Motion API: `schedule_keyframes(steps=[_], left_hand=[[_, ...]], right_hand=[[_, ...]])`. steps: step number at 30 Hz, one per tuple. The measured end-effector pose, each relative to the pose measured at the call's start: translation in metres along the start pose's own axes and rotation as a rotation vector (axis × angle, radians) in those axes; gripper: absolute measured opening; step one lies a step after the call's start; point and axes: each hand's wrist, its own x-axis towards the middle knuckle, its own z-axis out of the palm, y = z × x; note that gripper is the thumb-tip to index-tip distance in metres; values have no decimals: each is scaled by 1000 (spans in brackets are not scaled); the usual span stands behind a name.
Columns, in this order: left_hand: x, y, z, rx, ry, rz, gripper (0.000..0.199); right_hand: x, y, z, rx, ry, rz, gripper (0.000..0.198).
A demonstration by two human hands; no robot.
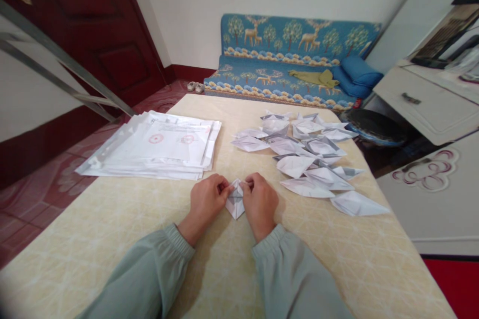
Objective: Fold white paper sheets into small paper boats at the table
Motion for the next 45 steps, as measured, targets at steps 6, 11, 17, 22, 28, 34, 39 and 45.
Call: schedule_keyframes(steps=[6,11,17,22,28,34,39,45], left_hand=[[1,-3,2,-12,14,-2,18],[1,-4,3,-2,24,14,18],[3,-3,3,18,5,18,18],[4,1,1,39,-28,-15,18],[2,2,3,15,0,-13,12],[-1,-1,4,-107,30,17,26],[0,-6,3,-208,33,60,32],[6,-17,11,-554,-10,78,17]], right_hand=[[-1,7,-8,189,-163,41,10],[0,5,-6,48,-84,-96,10],[3,-2,-5,-78,-79,-112,14],[5,-7,-6,-174,-111,-87,13],[13,-13,-8,-247,-163,-33,8],[24,-13,-11,-259,-257,-6,11],[16,-6,-7,-112,-232,-6,4],[1,8,-1,444,-132,-112,9]])
